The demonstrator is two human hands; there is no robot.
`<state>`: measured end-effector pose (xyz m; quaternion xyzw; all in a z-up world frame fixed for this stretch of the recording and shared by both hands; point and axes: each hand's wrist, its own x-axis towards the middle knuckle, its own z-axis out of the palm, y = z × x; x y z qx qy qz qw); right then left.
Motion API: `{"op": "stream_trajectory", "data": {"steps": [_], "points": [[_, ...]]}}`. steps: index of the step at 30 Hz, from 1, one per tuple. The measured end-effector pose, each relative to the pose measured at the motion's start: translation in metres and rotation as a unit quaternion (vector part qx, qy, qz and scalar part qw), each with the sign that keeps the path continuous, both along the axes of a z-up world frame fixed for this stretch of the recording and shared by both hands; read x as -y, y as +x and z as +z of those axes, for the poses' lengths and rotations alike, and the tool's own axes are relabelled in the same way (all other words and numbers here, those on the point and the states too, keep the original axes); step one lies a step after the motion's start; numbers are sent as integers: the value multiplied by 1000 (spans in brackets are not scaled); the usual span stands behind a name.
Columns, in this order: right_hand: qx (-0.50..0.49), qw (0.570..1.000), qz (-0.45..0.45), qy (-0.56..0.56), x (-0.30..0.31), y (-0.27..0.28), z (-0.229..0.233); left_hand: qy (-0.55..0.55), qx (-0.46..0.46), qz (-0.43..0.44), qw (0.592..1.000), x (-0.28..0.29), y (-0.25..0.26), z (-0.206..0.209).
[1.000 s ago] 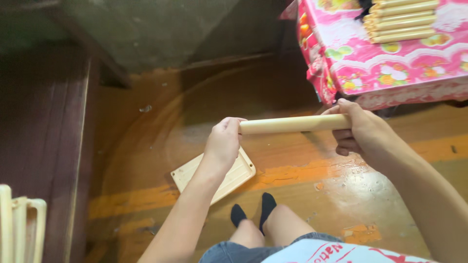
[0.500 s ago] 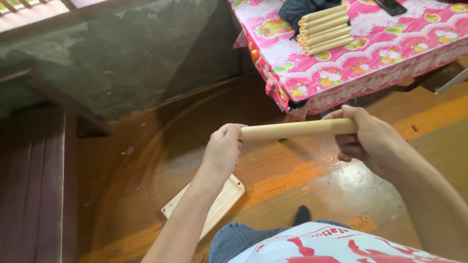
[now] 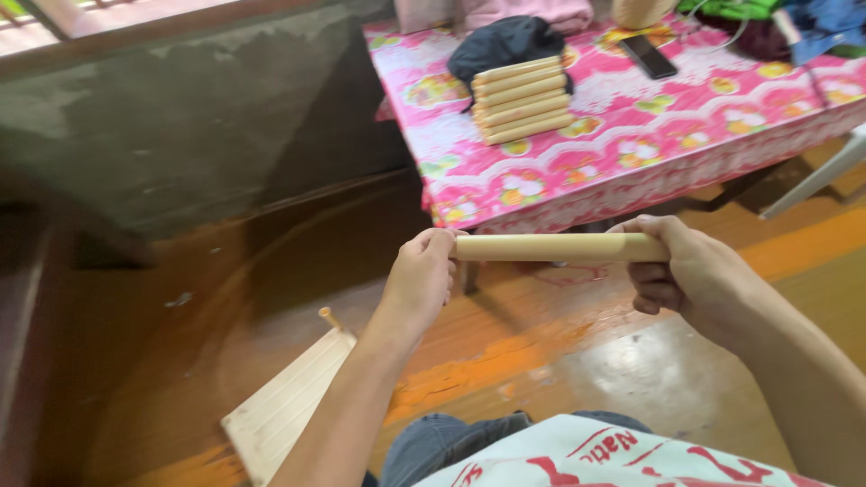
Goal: The person sits on the floor and disassembles a small plastic stool by removing its legs and stacking the components. They place the removed legs on a nearby table and stack the plastic seat parts on a bench.
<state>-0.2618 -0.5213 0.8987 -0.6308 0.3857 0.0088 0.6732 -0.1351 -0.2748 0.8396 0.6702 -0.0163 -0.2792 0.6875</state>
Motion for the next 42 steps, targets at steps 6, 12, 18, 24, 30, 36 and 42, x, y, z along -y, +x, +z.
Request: {"op": "stream_trajectory", "data": {"steps": [6, 12, 18, 24, 30, 36, 42], "points": [[-22, 1000, -4, 3, 83, -7, -1, 13, 12, -21, 1000, 80, -2, -5], [-13, 1000, 13, 21, 139, 20, -19, 5, 0, -37, 999, 133, 36, -26], [-28, 999, -33, -17, 177, 89, -35, 5, 9, -70, 997, 172, 111, -39], [-10, 999, -31, -26, 209, 167, -26, 1, 34, -84, 996, 205, 196, -22], [-1, 998, -46, -43, 222, 226, -20, 28, 86, -107, 990, 227, 261, -20], [26, 999, -18, -18, 240, 271, -35, 20, 34, -71, 997, 232, 296, -23], [48, 997, 54, -2, 276, 316, -58, 49, 28, -35, 998, 239, 313, -33]]}}
